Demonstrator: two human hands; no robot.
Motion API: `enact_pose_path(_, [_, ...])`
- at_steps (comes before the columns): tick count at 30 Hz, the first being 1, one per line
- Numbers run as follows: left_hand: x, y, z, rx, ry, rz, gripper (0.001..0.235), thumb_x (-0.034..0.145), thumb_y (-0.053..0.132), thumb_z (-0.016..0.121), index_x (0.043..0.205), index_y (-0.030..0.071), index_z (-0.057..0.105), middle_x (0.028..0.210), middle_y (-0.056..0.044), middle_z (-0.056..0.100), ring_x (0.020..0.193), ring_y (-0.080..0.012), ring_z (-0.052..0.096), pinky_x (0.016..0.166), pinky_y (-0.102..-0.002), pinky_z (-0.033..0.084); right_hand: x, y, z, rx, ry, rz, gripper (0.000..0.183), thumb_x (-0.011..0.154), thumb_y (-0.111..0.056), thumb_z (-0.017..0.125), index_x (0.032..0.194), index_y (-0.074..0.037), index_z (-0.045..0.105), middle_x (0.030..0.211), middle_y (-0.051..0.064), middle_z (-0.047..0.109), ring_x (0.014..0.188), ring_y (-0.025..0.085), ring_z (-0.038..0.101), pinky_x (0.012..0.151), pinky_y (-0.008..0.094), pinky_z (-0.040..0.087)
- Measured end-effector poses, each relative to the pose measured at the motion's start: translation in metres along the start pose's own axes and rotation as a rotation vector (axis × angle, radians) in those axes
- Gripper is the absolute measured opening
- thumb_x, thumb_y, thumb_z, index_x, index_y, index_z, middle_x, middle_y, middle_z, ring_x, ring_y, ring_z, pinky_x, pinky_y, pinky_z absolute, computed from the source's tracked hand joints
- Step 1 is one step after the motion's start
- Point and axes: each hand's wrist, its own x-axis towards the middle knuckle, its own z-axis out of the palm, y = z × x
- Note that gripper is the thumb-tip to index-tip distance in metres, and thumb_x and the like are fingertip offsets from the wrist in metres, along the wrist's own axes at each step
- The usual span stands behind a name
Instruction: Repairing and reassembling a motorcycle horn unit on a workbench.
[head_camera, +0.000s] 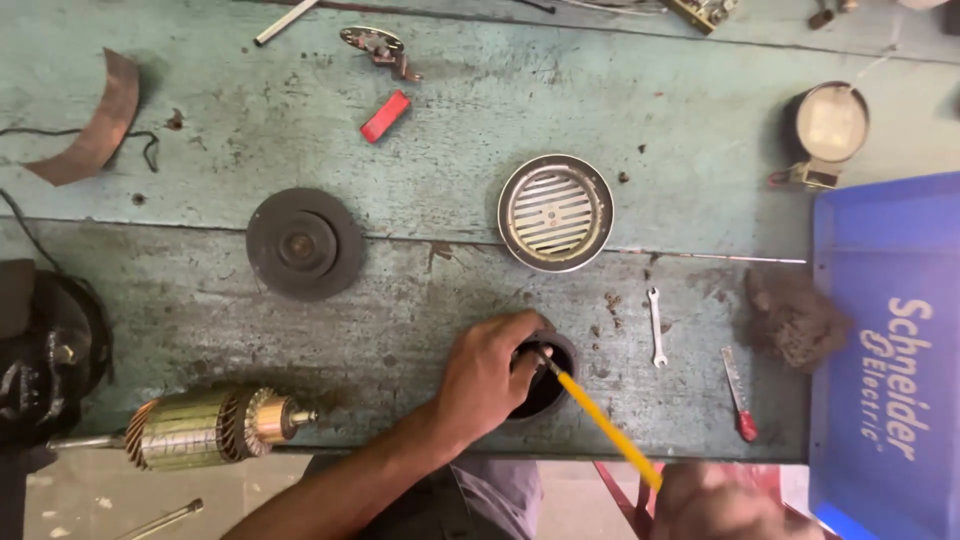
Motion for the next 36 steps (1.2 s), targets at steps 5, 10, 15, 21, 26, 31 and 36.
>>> enact_pose_path(5, [0.002, -0.001, -0.003, 0.038, -0.084, -0.055, 0.021, 0.082, 0.001, 0.077, 0.097, 0.001, 0.062, 0.088, -0.019, 0.071, 0.082, -0.0390, 0.071, 0.070, -0.049, 0.053, 0.051, 0.038, -0.034, 0.469, 0.183, 0.204, 0.013, 0.085, -0.012, 0.066, 0.087, 0.001, 0.067, 0.067, 0.007, 0.049, 0.052, 0.019, 0.050, 0.046, 0.034, 0.042])
enact_pose_path(10, [-0.004, -0.003, -0.001, 0.078, -0.086, -0.012, 0.022, 0.081, 0.005, 0.079, 0.098, 0.004, 0.065, 0.088, -0.017, 0.073, 0.081, -0.0376, 0.072, 0.068, -0.049, 0.054, 0.052, 0.072, -0.064, 1.114, 0.141, 0.341, 0.039, 0.086, -0.027, 0.065, 0.121, -0.011, 0.058, 0.086, 0.002, 0.057, 0.067, 0.018, 0.061, 0.056, 0.033, 0.049])
enact_pose_path(15, [-0.003, -0.008, 0.003, 0.132, -0.096, -0.026, 0.021, 0.082, 0.009, 0.080, 0.096, 0.005, 0.064, 0.086, -0.015, 0.073, 0.080, -0.0360, 0.072, 0.068, -0.049, 0.054, 0.061, 0.078, -0.071, 0.749, -0.503, -0.252, 0.090, 0.076, -0.029, 0.075, 0.156, -0.009, 0.038, 0.088, 0.003, 0.056, 0.067, 0.017, 0.065, 0.051, 0.033, 0.053])
enact_pose_path(21, [-0.003, -0.013, 0.006, 0.114, -0.052, 0.003, 0.023, 0.081, 0.010, 0.080, 0.095, 0.004, 0.063, 0.085, -0.016, 0.072, 0.081, -0.0376, 0.071, 0.069, -0.050, 0.054, 0.104, 0.088, -0.079, 0.676, -0.995, -0.455, 0.103, 0.084, -0.040, 0.073, 0.164, 0.000, 0.021, 0.092, 0.006, 0.053, 0.070, 0.016, 0.062, 0.053, 0.032, 0.052])
enact_pose_path(26, [-0.001, -0.011, 0.000, 0.094, -0.051, 0.013, 0.028, 0.078, 0.008, 0.082, 0.098, 0.003, 0.063, 0.084, -0.020, 0.071, 0.080, -0.0421, 0.068, 0.068, -0.053, 0.051, 0.076, 0.076, -0.057, 0.671, -0.740, -0.581, 0.062, 0.102, -0.015, 0.058, 0.153, 0.006, 0.030, 0.079, 0.008, 0.054, 0.059, 0.019, 0.059, 0.046, 0.037, 0.048])
enact_pose_path(31, [0.000, -0.014, 0.004, 0.042, -0.064, 0.007, 0.025, 0.079, 0.007, 0.081, 0.096, 0.004, 0.063, 0.085, -0.018, 0.071, 0.081, -0.0415, 0.069, 0.069, -0.052, 0.051, 0.073, 0.075, -0.052, 0.839, -0.874, -0.378, 0.065, 0.098, -0.027, 0.055, 0.159, -0.010, 0.040, 0.082, 0.004, 0.053, 0.059, 0.017, 0.057, 0.045, 0.036, 0.045])
enact_pose_path(36, [-0.001, -0.012, 0.002, 0.037, -0.060, -0.002, 0.024, 0.082, 0.005, 0.080, 0.095, 0.002, 0.060, 0.086, -0.018, 0.070, 0.082, -0.0419, 0.068, 0.069, -0.052, 0.051, 0.066, 0.073, -0.047, 0.869, -0.566, -0.392, 0.057, 0.091, -0.016, 0.060, 0.145, 0.002, 0.057, 0.071, 0.003, 0.051, 0.051, 0.018, 0.053, 0.034, 0.035, 0.041])
